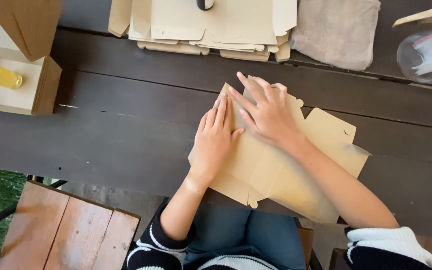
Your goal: The person folds and assembles a flat cardboard box by hand on a wooden table. They fold the side flaps, tuck tabs into slots, and press the edges to form the box shape. The process is repeated for multiple boxes.
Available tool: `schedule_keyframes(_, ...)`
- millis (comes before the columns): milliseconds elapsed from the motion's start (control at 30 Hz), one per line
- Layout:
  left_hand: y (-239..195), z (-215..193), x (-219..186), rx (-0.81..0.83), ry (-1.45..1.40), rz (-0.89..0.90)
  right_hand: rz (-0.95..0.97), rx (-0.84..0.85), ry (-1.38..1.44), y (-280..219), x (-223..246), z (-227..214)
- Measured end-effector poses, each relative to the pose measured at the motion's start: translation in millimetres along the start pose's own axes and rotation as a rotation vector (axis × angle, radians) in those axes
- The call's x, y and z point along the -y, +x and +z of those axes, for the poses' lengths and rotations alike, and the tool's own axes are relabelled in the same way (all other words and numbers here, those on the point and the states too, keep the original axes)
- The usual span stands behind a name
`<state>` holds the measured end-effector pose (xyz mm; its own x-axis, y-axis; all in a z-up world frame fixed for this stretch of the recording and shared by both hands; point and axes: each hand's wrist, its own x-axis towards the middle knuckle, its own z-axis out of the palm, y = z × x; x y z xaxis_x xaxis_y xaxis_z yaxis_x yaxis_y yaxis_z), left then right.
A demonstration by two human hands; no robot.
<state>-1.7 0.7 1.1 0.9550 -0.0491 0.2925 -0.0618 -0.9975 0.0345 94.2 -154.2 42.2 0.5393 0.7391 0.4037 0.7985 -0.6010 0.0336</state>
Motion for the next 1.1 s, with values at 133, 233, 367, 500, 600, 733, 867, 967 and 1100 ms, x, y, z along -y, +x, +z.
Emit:
schedule_keyframes(133, 0.8, -3.9, 0.1, -0.017, 0.013, 0.000, -0.004, -0.003, 0.004, 13.1, 3.6, 4.0)
schedule_keyframes(233, 1.0, -5.5, -1.6, -0.033, -0.021, -0.001, -0.004, -0.016, 0.021, 17.7, 3.5, 9.7)
schedule_keyframes(367, -0.3, -4.2, -3.8, 0.013, -0.014, -0.011, 0.012, 0.025, 0.046, 14.0, 3.5, 7.8)
schedule_keyframes(500, -0.3, -2.2, -4.8, 0.042, -0.005, -0.018, 0.009, 0.043, 0.038, 3.6, 0.8, 0.7)
schedule_keyframes(600, 0.2, 1.7, -4.9, 0.080, -0.048, -0.035, 0.004, 0.042, 0.020, -1.9, -1.0, -6.6)
schedule_keyframes(733, 0.6, -1.8, -4.0, 0.101, -0.043, -0.024, 0.013, 0.029, -0.003, -15.9, -2.0, -9.3)
schedule_keyframes(867, 0.2, -2.1, -3.2, 0.109, -0.070, -0.026, 0.031, 0.017, -0.045, -33.3, -4.6, -13.4)
schedule_keyframes(967, -0.1, 5.2, -1.6, 0.110, -0.067, -0.020, 0.066, 0.046, -0.029, -48.5, -8.9, -20.3)
schedule_keyframes(1100, 13.4, -36.2, -5.1, 0.164, -0.365, -0.138, 0.168, 0.082, 0.053, -66.9, -16.3, -31.5)
